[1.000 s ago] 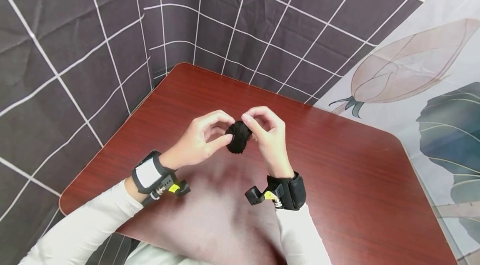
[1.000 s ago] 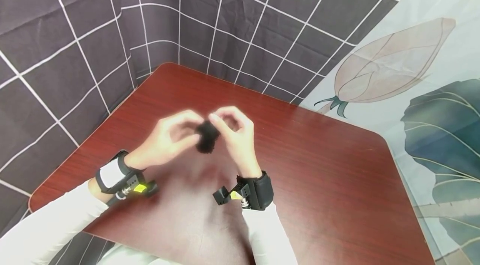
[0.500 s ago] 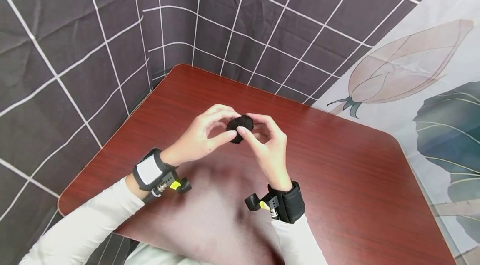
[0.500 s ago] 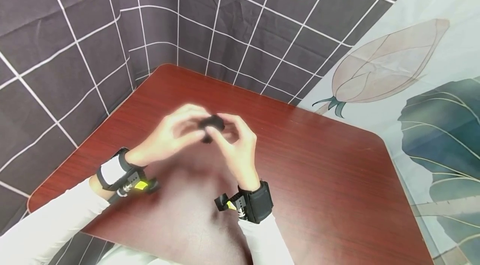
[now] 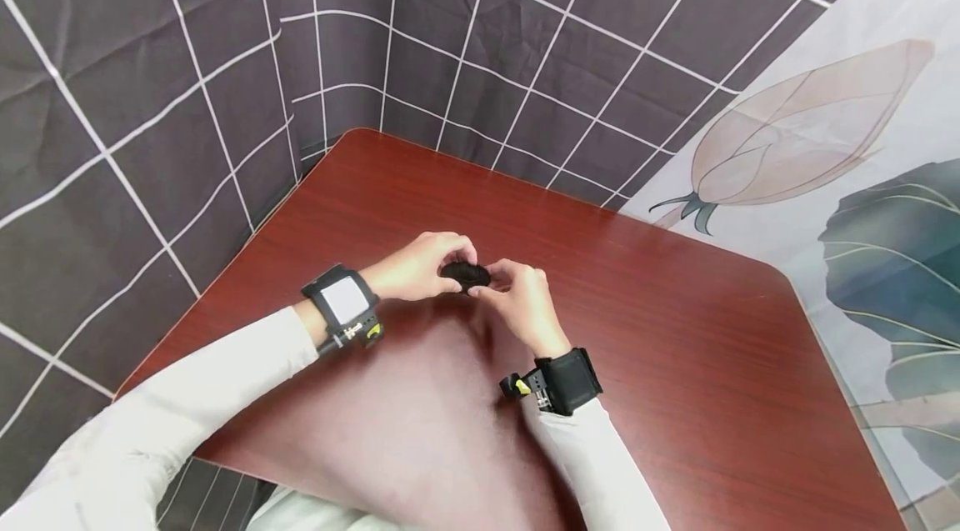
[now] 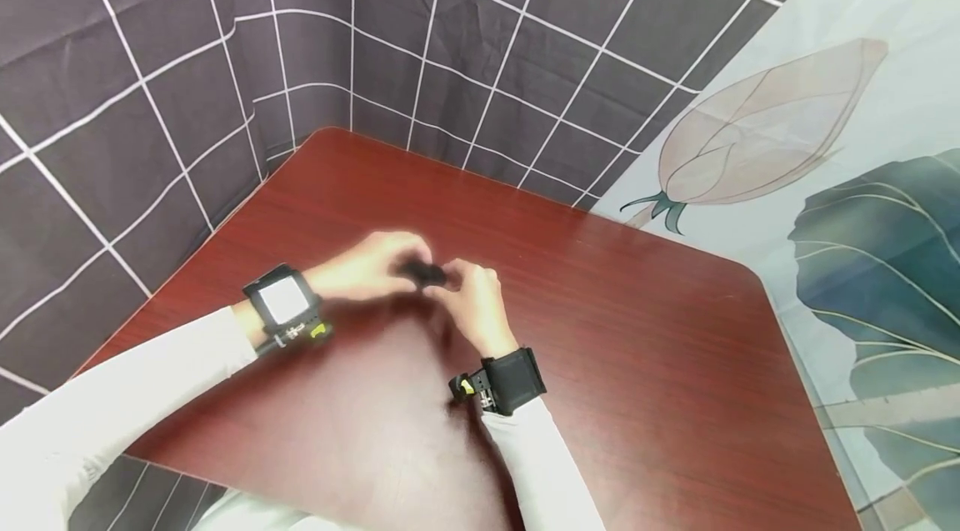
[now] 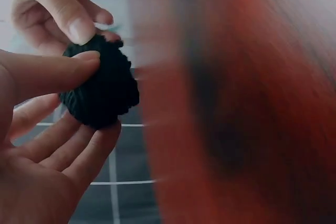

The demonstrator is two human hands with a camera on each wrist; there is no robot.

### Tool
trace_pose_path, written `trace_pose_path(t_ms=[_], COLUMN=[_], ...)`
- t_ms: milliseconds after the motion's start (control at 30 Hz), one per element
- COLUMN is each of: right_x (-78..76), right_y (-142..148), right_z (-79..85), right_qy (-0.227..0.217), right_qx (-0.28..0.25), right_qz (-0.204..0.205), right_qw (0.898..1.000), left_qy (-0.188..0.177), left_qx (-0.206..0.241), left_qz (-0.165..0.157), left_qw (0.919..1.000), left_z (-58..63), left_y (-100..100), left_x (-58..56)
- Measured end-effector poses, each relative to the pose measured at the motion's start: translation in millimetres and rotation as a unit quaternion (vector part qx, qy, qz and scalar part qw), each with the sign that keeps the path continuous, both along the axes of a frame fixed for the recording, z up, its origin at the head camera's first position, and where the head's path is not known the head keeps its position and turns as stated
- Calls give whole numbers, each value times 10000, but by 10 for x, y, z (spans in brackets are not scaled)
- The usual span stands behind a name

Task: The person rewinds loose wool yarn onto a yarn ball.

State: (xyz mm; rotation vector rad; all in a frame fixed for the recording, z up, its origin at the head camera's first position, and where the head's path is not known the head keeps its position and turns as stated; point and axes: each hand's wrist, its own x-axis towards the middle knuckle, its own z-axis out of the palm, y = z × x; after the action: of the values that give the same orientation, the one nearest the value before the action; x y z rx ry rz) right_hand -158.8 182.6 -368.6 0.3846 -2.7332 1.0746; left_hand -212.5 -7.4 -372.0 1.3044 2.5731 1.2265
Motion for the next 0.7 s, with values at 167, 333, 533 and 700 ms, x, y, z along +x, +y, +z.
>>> trace_pose_path(t_ms=[167,333,533,700], right_x=[-83,-49,12,19], right_y=[-33,-108,-171,-187], right_z=[-218,-277,-292,-330], right_qy=[-299,-143,100,156], right_qx=[887,1180,1484,1542], right_qz=[-177,-293,-237,-217], right_qw=[9955,9925,9886,9877], left_qy=[-93,-168,-25,-96], left_qx=[-458,-325,-372,-398], left_qz=[-106,-26,-50,-85], left_qw=[9989,9993,9993,9991], left_z=[-221,-327,-395,-442], left_y=[55,35,1,-6], left_x=[-70,-71,-73,-59])
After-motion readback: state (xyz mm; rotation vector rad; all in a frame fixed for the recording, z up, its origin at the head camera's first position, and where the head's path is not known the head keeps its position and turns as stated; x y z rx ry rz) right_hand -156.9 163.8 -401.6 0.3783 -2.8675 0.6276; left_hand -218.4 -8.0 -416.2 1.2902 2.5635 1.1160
